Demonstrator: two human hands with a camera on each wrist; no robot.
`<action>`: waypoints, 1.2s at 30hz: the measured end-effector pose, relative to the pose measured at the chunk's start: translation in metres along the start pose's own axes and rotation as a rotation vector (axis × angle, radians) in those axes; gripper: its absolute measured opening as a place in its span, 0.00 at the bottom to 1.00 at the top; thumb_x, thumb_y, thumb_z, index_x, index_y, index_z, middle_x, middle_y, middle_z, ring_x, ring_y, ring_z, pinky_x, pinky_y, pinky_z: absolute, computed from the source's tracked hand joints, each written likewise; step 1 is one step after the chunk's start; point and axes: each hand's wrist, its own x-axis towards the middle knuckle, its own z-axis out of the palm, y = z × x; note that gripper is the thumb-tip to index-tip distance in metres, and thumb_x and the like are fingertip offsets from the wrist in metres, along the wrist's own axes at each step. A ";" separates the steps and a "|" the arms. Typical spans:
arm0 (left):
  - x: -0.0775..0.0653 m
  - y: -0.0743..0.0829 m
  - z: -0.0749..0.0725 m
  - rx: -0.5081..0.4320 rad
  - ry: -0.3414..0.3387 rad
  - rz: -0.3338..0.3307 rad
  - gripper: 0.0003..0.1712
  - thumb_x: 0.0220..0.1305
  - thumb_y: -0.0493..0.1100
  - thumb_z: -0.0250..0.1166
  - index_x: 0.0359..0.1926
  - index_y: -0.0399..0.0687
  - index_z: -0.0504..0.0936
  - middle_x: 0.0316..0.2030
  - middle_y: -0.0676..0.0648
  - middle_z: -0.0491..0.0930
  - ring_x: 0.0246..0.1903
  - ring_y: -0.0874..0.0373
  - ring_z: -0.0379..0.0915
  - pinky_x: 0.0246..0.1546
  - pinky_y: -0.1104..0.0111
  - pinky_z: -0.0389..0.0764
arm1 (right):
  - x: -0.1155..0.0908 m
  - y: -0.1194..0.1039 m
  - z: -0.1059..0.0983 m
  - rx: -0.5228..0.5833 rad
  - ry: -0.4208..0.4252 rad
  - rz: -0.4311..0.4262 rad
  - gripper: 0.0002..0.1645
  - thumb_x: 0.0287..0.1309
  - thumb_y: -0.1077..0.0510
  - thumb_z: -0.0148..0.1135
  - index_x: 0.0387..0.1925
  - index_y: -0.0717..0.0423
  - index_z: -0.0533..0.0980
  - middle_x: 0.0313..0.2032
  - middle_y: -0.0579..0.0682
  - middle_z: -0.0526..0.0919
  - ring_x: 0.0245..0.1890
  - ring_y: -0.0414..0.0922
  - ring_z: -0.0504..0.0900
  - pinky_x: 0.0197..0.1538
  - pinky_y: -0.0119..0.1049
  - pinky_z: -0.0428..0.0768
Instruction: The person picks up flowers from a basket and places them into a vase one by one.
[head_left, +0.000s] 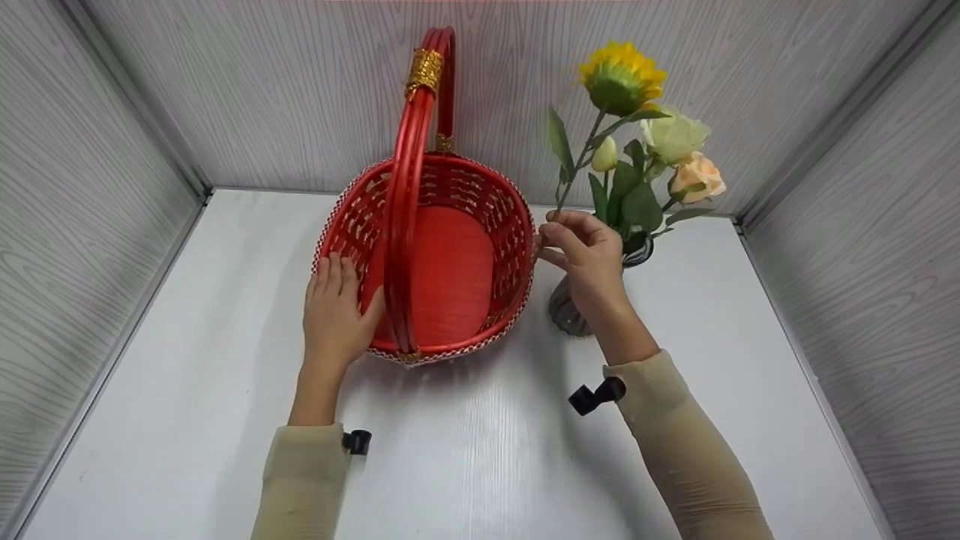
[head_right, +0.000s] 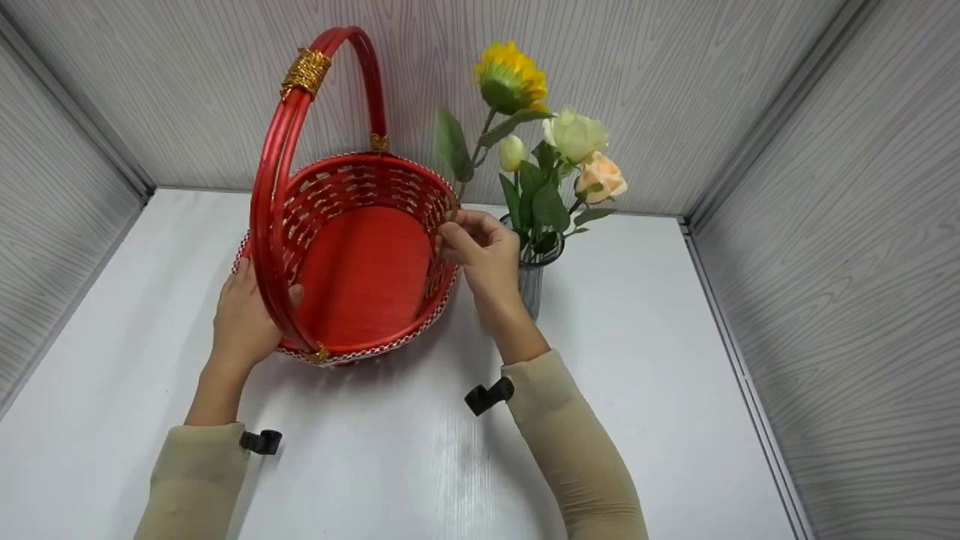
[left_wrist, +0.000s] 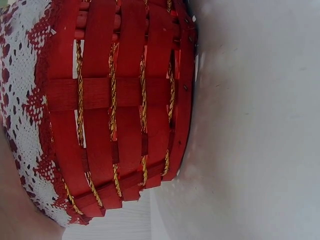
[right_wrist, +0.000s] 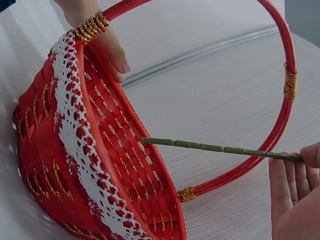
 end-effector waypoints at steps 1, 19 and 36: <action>0.000 0.000 0.000 0.001 0.000 0.000 0.47 0.78 0.60 0.50 0.79 0.26 0.57 0.80 0.29 0.52 0.82 0.36 0.39 0.81 0.46 0.40 | -0.001 -0.002 -0.002 0.006 0.003 -0.006 0.05 0.69 0.66 0.66 0.44 0.64 0.82 0.39 0.58 0.85 0.40 0.51 0.87 0.51 0.49 0.89; 0.001 -0.001 0.002 -0.004 -0.013 0.005 0.46 0.79 0.61 0.49 0.80 0.27 0.56 0.81 0.29 0.50 0.83 0.36 0.37 0.81 0.46 0.39 | -0.012 -0.021 -0.038 0.035 0.171 -0.165 0.07 0.70 0.69 0.65 0.45 0.72 0.81 0.34 0.54 0.87 0.34 0.45 0.88 0.39 0.36 0.89; 0.000 0.000 0.000 -0.015 0.008 0.013 0.46 0.79 0.60 0.50 0.79 0.25 0.58 0.80 0.27 0.52 0.82 0.34 0.39 0.81 0.46 0.39 | -0.014 -0.030 -0.079 0.063 0.304 -0.278 0.03 0.71 0.67 0.66 0.42 0.67 0.82 0.36 0.57 0.85 0.36 0.47 0.87 0.42 0.36 0.89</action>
